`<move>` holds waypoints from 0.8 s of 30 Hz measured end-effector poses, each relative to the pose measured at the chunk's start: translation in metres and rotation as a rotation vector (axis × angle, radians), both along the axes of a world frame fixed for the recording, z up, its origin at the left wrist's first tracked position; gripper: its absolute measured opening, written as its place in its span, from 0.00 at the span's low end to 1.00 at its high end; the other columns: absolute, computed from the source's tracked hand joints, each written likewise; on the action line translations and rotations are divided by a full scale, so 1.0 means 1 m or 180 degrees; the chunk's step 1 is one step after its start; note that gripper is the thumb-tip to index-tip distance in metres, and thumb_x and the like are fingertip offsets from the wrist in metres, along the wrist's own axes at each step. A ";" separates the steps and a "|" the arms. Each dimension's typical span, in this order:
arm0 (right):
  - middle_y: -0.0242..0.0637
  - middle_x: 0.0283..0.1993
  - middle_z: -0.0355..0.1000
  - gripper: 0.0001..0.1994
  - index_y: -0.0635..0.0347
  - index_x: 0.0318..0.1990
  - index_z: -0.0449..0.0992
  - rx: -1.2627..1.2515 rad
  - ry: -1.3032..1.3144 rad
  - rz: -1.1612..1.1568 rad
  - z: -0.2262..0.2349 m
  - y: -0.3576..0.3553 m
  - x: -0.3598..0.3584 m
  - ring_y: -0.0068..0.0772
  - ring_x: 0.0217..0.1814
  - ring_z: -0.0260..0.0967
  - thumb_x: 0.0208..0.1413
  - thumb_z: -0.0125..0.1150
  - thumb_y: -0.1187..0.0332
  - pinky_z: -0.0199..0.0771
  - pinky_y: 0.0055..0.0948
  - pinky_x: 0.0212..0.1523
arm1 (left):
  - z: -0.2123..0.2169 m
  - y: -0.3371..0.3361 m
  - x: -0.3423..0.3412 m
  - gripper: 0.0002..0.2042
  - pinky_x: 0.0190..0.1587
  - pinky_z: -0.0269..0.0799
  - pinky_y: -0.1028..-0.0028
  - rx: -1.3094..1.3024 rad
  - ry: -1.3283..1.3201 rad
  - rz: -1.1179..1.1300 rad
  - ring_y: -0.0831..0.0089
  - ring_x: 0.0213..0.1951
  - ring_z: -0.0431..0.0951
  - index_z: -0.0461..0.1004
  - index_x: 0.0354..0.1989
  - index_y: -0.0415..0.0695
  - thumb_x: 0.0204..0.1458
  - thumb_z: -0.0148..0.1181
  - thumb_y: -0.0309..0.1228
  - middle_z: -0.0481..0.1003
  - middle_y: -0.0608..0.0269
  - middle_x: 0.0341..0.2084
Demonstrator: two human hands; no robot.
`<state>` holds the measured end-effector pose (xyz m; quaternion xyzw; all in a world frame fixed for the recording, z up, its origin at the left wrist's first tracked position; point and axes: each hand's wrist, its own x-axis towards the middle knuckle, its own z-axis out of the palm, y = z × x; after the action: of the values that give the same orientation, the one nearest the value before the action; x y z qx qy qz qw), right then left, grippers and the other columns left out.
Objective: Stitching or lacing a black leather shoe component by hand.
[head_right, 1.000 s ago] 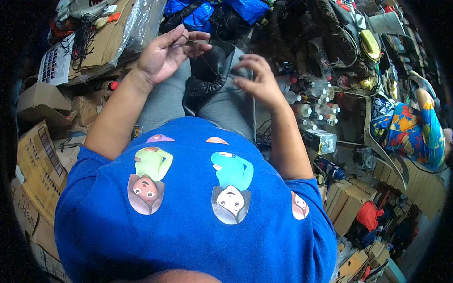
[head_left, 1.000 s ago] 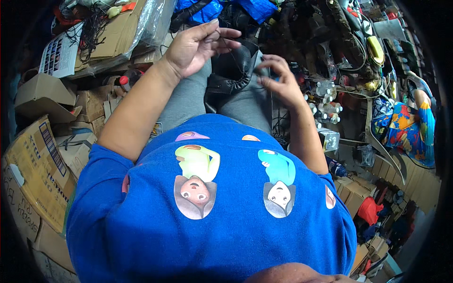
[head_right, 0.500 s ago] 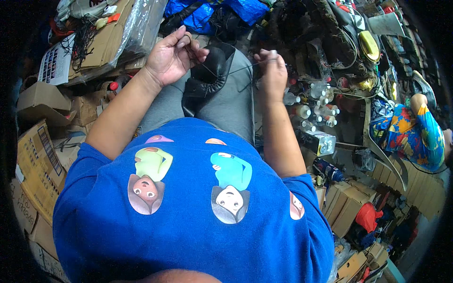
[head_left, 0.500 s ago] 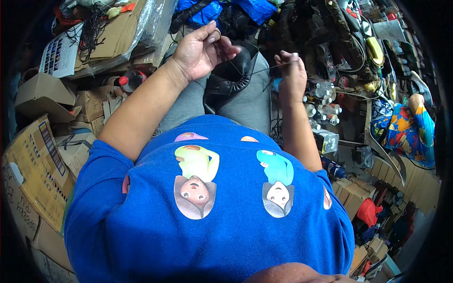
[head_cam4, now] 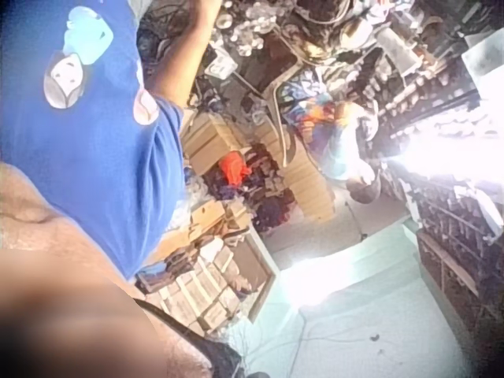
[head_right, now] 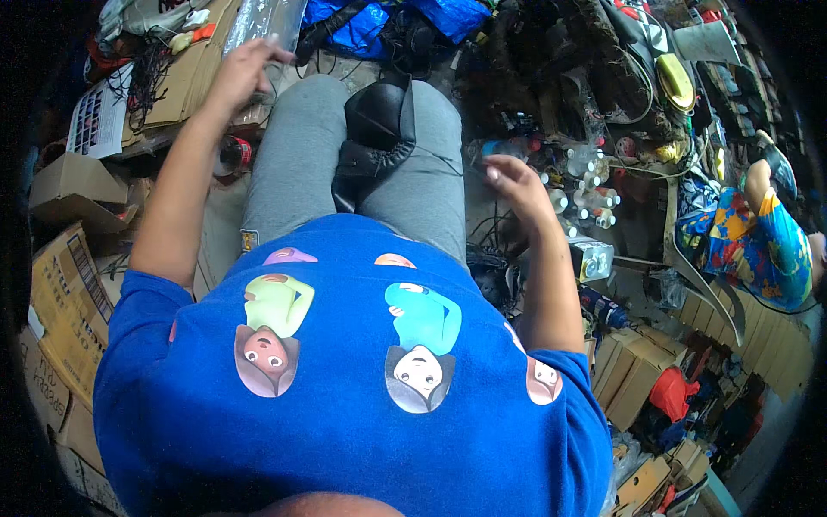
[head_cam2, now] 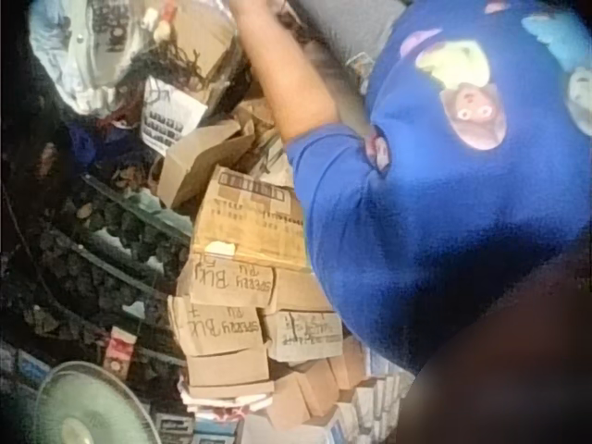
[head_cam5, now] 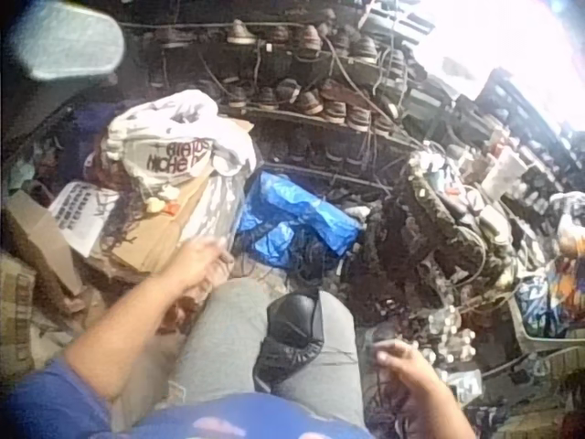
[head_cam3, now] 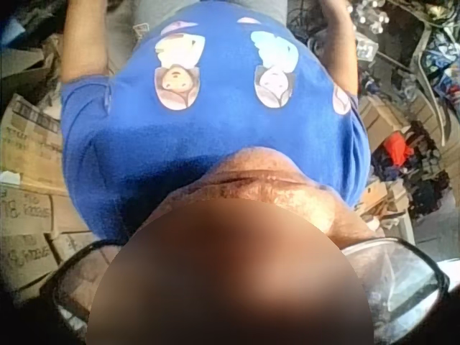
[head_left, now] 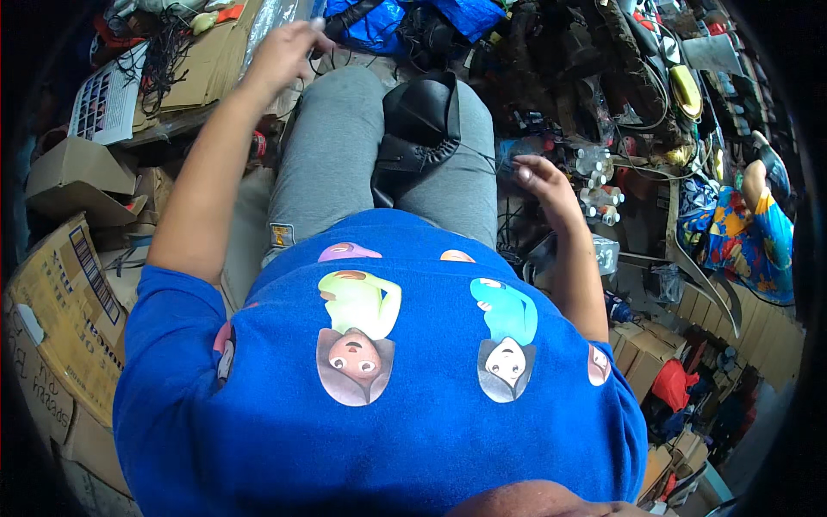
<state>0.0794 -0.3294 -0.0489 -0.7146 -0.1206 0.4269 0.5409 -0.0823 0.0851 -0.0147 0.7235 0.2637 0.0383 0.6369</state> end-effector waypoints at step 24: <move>0.29 0.29 0.66 0.07 0.64 0.36 0.77 0.0126 -0.1774 0.0921 0.079 0.058 -0.031 0.19 0.30 0.63 0.53 0.59 0.70 0.63 0.19 0.31 | -0.010 -0.106 0.072 0.17 0.37 0.64 0.78 -0.0079 -0.0189 -0.1971 0.81 0.35 0.70 0.72 0.38 0.39 0.40 0.68 0.30 0.74 0.68 0.31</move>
<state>0.0483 -0.2715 0.0296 -0.7688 -0.3729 0.2848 0.4345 -0.0107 -0.0213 -0.0248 0.7602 0.0125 -0.1397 0.6344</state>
